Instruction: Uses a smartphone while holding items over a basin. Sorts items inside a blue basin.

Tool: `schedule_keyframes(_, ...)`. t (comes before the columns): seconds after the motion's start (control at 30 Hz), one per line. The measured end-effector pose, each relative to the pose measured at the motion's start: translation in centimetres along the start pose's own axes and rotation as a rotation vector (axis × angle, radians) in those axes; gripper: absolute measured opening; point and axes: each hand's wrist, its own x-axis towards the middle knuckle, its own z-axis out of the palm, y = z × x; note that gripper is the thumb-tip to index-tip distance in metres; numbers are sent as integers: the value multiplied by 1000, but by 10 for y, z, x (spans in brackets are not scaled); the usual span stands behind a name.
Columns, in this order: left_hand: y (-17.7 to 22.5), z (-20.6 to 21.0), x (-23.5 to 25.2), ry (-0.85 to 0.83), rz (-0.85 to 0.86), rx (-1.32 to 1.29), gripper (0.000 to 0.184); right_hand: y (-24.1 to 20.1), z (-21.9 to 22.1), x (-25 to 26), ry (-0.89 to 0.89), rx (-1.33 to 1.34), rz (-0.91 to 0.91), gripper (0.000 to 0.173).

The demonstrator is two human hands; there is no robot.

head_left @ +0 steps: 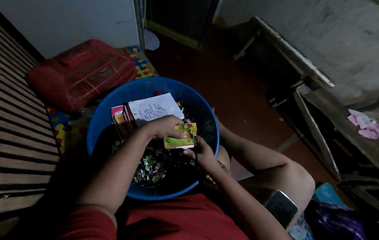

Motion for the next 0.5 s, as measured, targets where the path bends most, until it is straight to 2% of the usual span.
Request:
schedule_keyframes(0.1,-1,1,2,-35,-16,-17,27,2,0,1,5,-6,-19,82)
schedule_keyframes(0.2,11,-2,0,-71,-78,-57,22,2,1,-1,40,1,-41,67)
schedule_keyframes(0.3,9,-2,-1,-73,-67,-96,19,0,2,-3,77,20,-66,51)
schedule_keyframes(0.37,-1,1,0,-52,-28,-105,17,0,3,-4,84,27,-83,49)
schedule_keyframes(0.43,0,1,0,-70,-30,-87,18,1,2,-3,63,21,-82,59)
schedule_keyframes(0.5,6,3,2,-123,-68,-65,23,2,1,0,46,16,-64,81)
